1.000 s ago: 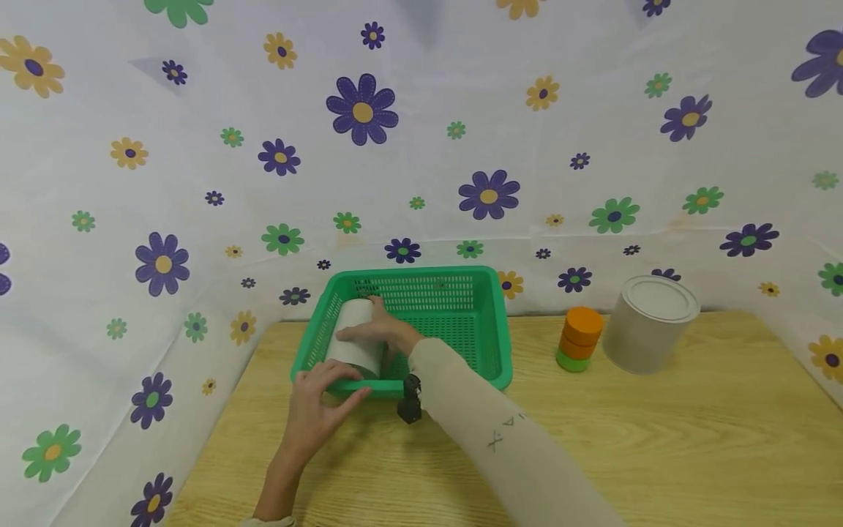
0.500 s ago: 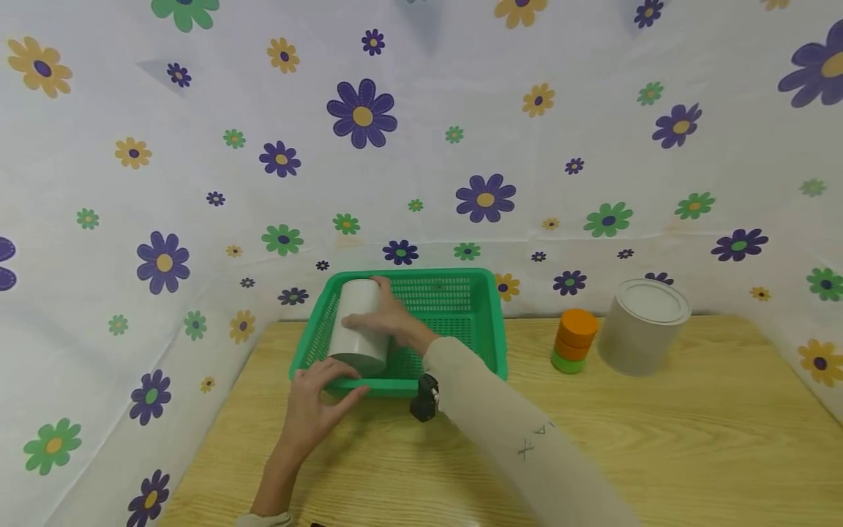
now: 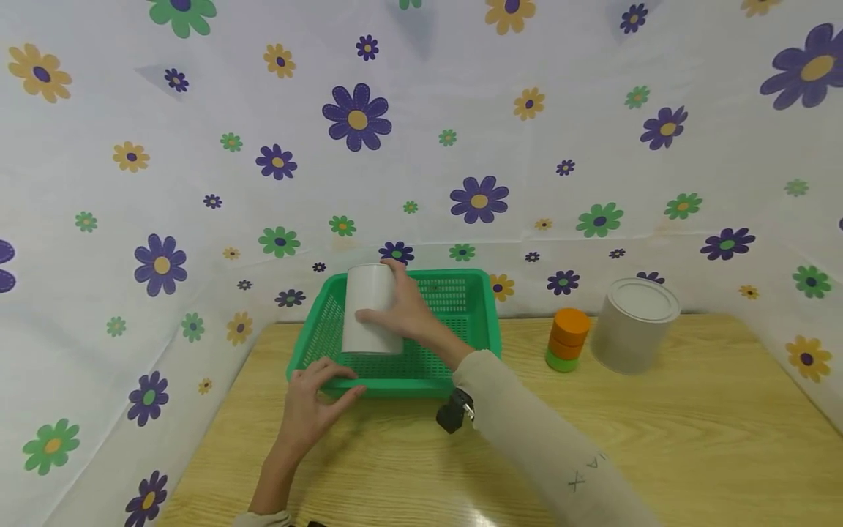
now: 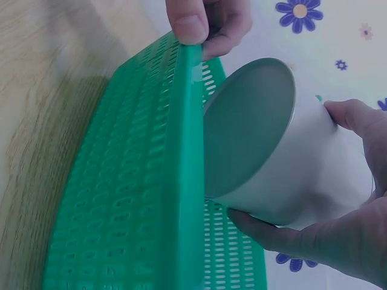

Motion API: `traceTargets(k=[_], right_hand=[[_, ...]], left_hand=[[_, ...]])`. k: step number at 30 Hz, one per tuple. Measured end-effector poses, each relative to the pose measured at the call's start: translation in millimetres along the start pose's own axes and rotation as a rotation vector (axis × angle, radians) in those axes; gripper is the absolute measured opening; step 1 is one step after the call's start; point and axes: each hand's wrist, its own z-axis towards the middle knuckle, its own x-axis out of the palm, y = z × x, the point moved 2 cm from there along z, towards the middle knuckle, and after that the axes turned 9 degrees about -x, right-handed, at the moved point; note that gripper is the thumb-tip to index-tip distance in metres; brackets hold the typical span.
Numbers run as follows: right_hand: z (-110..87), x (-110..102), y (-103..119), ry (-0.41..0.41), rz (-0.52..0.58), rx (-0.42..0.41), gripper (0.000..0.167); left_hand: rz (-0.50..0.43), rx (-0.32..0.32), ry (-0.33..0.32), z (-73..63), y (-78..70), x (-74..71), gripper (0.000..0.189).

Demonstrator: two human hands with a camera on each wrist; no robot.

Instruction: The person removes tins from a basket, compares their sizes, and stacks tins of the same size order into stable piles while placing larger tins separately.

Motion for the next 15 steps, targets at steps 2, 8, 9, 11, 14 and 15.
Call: traceTargets(k=[2,8,9,11,14,15], right_hand=[[-4.5,-5,3,0.003,-0.003,-0.02,0.1],[-15.3,-12,11,0.012,-0.007,-0.074,0.099],[-17.1,-13,12,0.007,-0.008,-0.08,0.099],[-20.7,-15,13,-0.004,-0.015,-0.085,0.098],[-27.9,-18,13,-0.016,-0.018,-0.089,0.098],[-30.2,-18,14,-0.018,-0.015,-0.091,0.097]], left_hand=[[-0.001,0.007,-0.003,0.5,-0.3,1.4,0.02],[-0.005,-0.013,0.0,-0.9,-0.8,0.2,0.022],[-0.005,-0.015,0.002,-0.9,-0.6,0.1,0.022],[-0.007,-0.017,0.004,-0.5,-0.4,-0.1,0.022],[-0.004,-0.011,0.004,0.0,0.9,-0.6,0.022],[-0.004,-0.009,0.002,0.0,1.8,-1.0,0.022]])
